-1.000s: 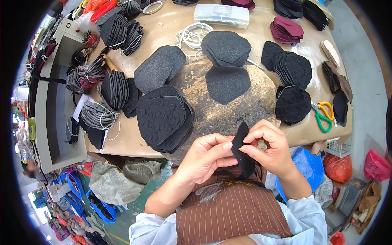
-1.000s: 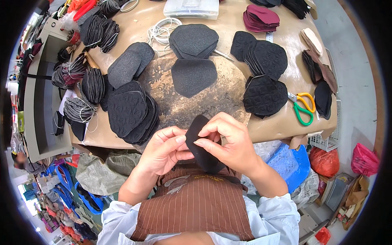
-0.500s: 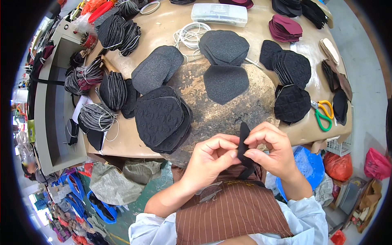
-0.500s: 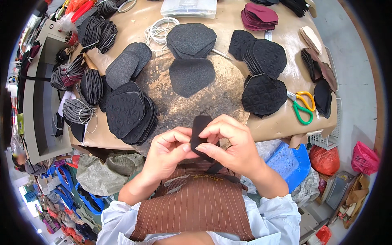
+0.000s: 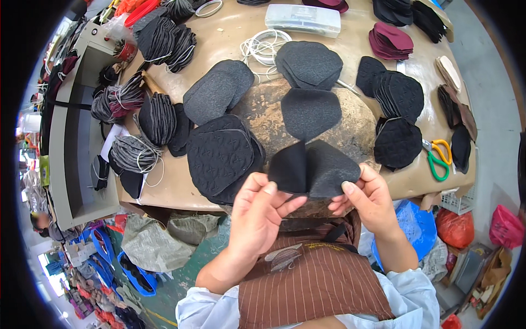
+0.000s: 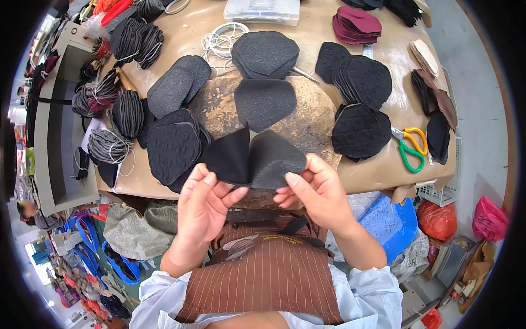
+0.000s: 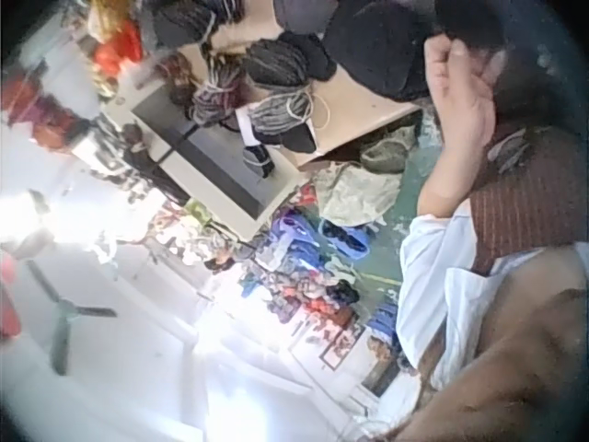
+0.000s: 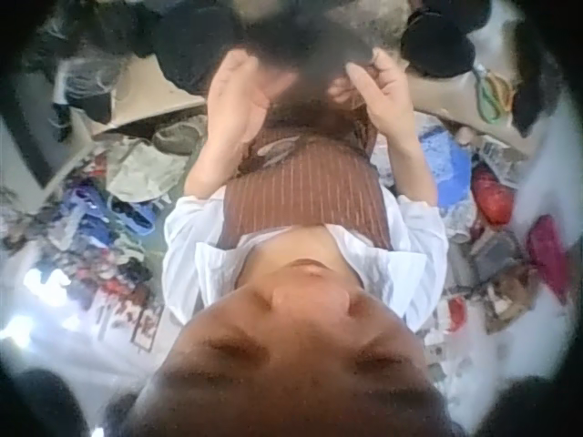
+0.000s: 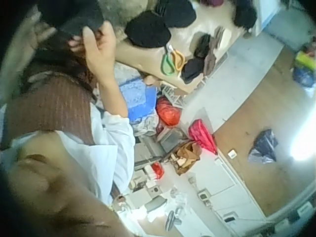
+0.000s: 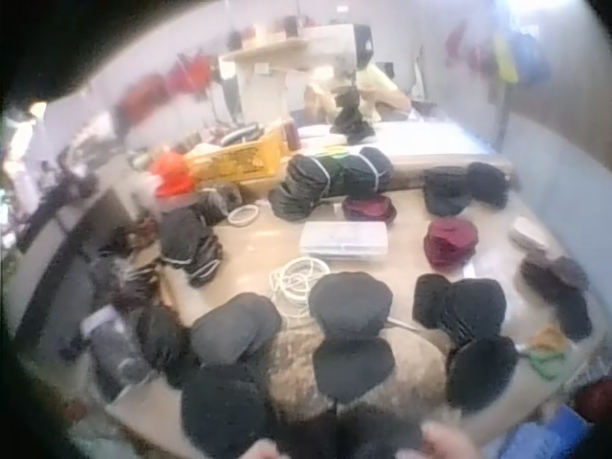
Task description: The person repeatedly picks up small black fabric pieces from a table, aligns them, and stacks them into neat piles. They handle the pieces one at a time, occasionally adjusting the stacks and moving them to different positions on the table.
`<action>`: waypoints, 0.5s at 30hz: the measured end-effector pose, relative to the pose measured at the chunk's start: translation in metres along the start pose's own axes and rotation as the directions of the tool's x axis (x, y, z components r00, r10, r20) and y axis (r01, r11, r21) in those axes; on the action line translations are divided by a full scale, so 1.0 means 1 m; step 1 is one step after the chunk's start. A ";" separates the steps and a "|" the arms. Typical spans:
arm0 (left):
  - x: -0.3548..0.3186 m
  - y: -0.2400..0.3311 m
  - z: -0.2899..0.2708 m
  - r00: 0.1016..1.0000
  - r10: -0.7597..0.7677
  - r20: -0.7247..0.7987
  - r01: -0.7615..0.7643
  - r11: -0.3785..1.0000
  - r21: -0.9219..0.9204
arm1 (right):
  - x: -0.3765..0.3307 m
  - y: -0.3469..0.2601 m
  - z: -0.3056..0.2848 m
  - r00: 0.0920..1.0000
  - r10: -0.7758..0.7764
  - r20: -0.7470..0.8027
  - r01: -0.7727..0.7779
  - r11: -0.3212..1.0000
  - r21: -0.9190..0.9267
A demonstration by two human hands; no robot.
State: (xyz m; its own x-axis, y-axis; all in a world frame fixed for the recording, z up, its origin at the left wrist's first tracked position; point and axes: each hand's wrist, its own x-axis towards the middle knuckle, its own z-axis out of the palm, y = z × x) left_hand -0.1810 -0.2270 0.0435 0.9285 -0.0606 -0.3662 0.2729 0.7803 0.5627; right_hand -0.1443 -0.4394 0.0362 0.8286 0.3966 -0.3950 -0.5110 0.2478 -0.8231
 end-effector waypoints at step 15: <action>-0.030 0.074 -0.002 0.857 0.514 -0.038 -0.500 0.846 0.188 | -0.012 0.011 -0.025 0.978 0.016 -0.210 -0.118 0.868 -0.482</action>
State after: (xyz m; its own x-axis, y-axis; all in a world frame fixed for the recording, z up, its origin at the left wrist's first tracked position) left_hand -0.1893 -0.1661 0.0942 0.9262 0.3733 -0.0525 -0.1858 0.5733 0.7980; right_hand -0.1543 -0.4630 0.0213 0.8499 0.2058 -0.4851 -0.4311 -0.2577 -0.8647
